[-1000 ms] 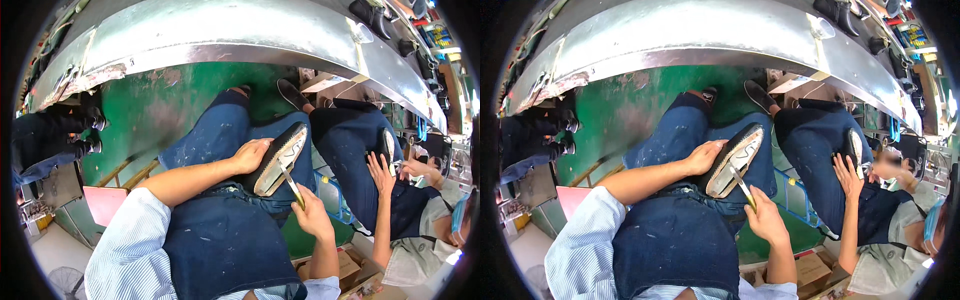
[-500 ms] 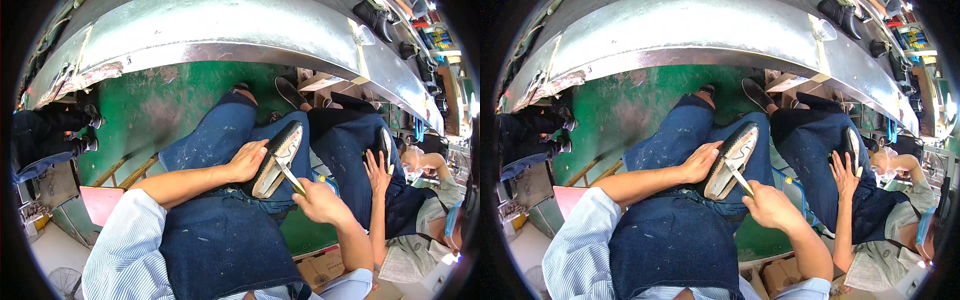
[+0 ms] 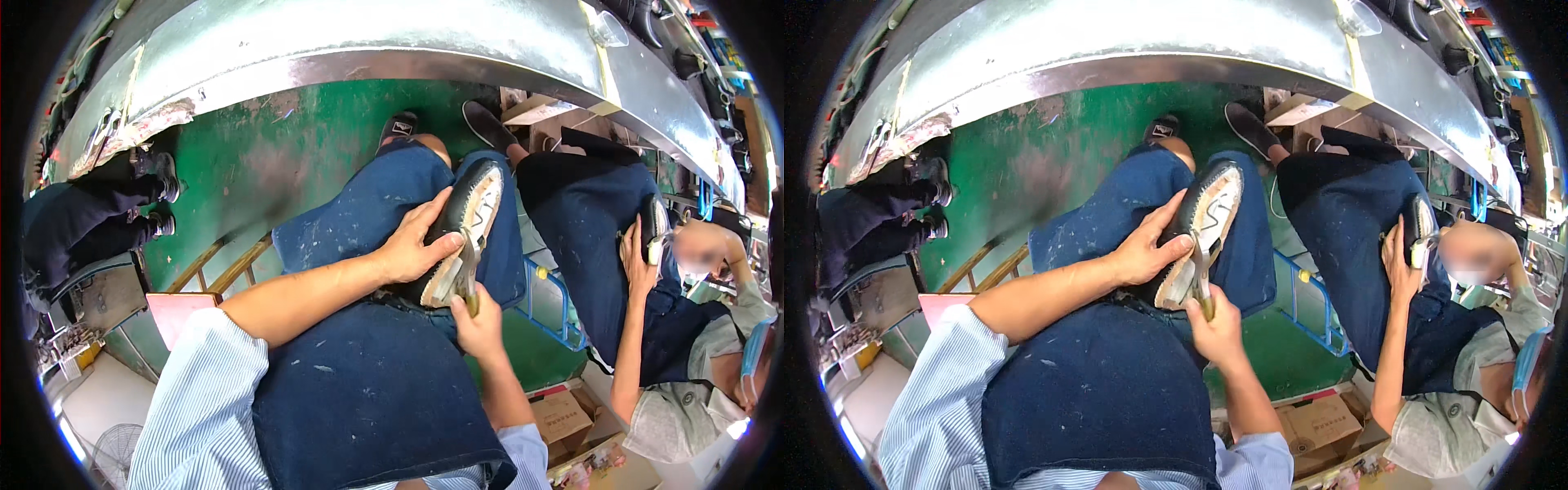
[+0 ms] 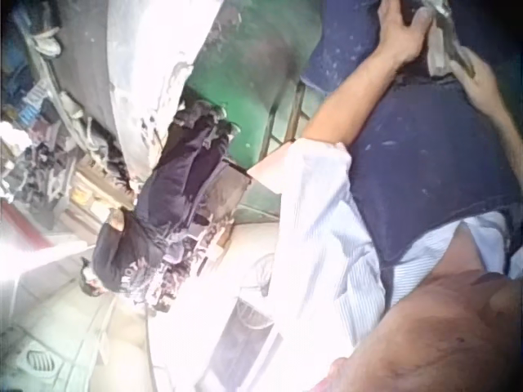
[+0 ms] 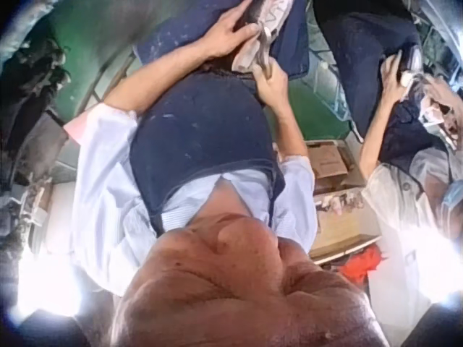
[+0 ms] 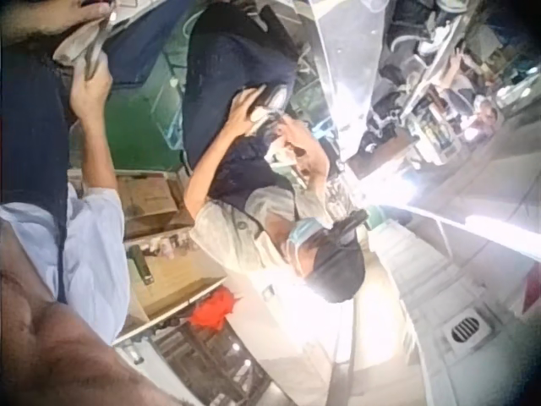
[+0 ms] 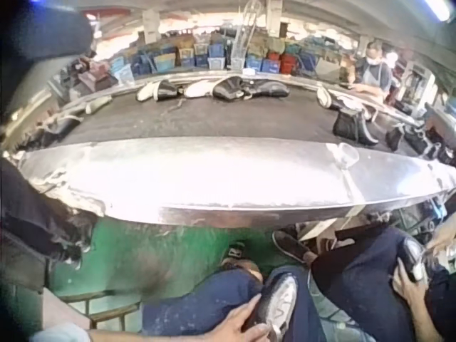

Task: Pulling the shoe upper over a shoe last using lasting pliers and a hammer to secure it during the manufacturing process.

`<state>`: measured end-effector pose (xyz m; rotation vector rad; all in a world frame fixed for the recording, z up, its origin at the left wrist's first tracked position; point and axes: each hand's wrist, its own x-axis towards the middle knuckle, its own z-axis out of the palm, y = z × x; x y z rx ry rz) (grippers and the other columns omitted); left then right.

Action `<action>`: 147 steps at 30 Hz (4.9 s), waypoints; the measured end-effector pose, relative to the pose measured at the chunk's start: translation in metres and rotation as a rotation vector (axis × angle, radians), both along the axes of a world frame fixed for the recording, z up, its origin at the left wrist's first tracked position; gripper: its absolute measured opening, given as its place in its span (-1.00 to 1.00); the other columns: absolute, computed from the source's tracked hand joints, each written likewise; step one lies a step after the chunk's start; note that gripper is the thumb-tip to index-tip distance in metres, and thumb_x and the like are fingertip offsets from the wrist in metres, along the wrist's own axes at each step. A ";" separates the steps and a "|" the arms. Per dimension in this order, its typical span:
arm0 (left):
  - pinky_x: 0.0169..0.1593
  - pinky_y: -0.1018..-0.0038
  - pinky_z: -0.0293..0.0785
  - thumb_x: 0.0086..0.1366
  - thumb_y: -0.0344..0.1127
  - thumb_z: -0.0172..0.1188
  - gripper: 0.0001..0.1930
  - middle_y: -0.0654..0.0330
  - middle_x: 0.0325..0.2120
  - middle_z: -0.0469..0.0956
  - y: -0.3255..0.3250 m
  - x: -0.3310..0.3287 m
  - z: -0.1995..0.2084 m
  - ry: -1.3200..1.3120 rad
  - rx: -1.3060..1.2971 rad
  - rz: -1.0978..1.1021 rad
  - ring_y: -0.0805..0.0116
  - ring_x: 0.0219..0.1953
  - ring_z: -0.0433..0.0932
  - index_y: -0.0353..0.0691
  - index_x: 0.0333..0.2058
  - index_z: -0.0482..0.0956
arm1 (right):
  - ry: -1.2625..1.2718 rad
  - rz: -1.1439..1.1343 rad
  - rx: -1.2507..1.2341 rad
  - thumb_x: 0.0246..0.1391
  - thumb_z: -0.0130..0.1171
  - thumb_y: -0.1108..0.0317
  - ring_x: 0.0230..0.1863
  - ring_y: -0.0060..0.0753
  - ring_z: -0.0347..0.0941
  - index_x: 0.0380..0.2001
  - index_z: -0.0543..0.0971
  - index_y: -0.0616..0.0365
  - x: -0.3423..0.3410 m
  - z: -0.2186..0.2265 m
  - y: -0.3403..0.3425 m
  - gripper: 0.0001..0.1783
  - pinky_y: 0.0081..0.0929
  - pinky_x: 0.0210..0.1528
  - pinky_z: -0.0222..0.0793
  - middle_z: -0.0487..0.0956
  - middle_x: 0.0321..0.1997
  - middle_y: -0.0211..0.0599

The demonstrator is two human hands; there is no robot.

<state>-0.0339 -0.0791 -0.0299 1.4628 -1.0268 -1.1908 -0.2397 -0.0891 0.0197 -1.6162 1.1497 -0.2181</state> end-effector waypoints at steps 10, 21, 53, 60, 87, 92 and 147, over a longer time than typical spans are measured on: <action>0.30 0.23 0.19 0.24 -0.20 0.21 -0.18 -0.18 0.14 0.36 0.000 -0.011 0.014 -0.209 0.048 0.171 -0.11 0.20 0.31 -0.26 0.39 0.01 | 0.272 0.422 -0.308 0.19 0.12 0.39 -0.25 -0.06 0.54 -0.05 0.45 0.40 0.020 0.047 -0.102 -0.67 -0.28 -0.14 0.46 0.59 -0.27 0.00; 0.04 0.04 0.50 0.31 -0.19 0.06 -0.37 -0.36 0.14 0.32 -0.014 0.002 0.037 -0.549 0.105 -0.104 -0.34 -0.03 0.51 0.17 0.35 0.14 | -0.605 -0.099 1.172 0.23 0.16 0.24 -0.39 -0.43 0.54 -0.07 0.49 0.37 -0.018 -0.025 -0.089 -0.62 -0.63 -0.49 0.43 0.58 -0.33 -0.19; 0.43 0.22 -0.06 0.26 -0.13 0.22 0.05 -0.37 0.35 -0.11 0.004 0.012 0.002 -0.135 -0.061 -0.238 -0.15 0.43 -0.06 -0.52 0.35 -0.41 | 0.226 0.339 -0.343 0.26 0.02 0.16 -0.27 0.29 0.52 -0.17 0.48 0.26 0.005 0.010 -0.063 -0.67 0.02 -0.22 0.44 0.59 -0.30 0.13; 0.46 0.25 -0.38 0.25 -0.18 0.22 0.11 -0.25 0.40 -0.44 0.019 0.016 -0.001 0.075 0.136 -0.319 -0.06 0.47 -0.45 -0.37 0.35 -0.59 | 0.087 0.287 -0.363 0.24 0.06 0.17 -0.29 0.21 0.54 -0.22 0.49 0.24 0.001 0.024 -0.042 -0.69 -0.02 -0.23 0.46 0.59 -0.36 0.08; 0.11 0.17 0.42 0.30 0.01 0.17 -0.39 -0.32 -0.06 0.52 -0.001 0.023 0.010 -0.242 0.309 -0.118 -0.18 0.03 0.52 -0.46 0.06 0.40 | -0.168 -0.303 0.062 0.12 0.24 0.37 -0.24 -0.59 0.49 -0.03 0.45 0.34 0.040 -0.054 -0.070 -0.60 -0.58 -0.21 0.49 0.59 -0.11 -0.30; 0.08 0.22 0.46 0.33 -0.33 -0.07 -0.59 -0.21 -0.17 0.61 0.009 0.034 0.015 -0.287 0.350 -0.157 -0.10 -0.05 0.60 -0.45 0.09 0.39 | -0.026 -0.192 0.033 0.05 0.28 0.29 -0.11 -0.28 0.59 -0.06 0.47 0.31 0.035 -0.031 -0.041 -0.57 -0.34 -0.03 0.45 0.65 -0.17 -0.12; 0.02 0.13 0.51 0.45 -0.16 -0.13 -0.47 -0.23 0.28 0.19 0.036 -0.024 0.011 -0.573 0.139 -0.018 -0.24 -0.01 0.52 -0.14 0.34 0.16 | 0.264 0.269 -0.664 0.07 0.20 0.40 -0.19 0.08 0.51 -0.03 0.46 0.23 -0.012 -0.030 -0.036 -0.63 -0.09 -0.13 0.45 0.54 -0.24 -0.04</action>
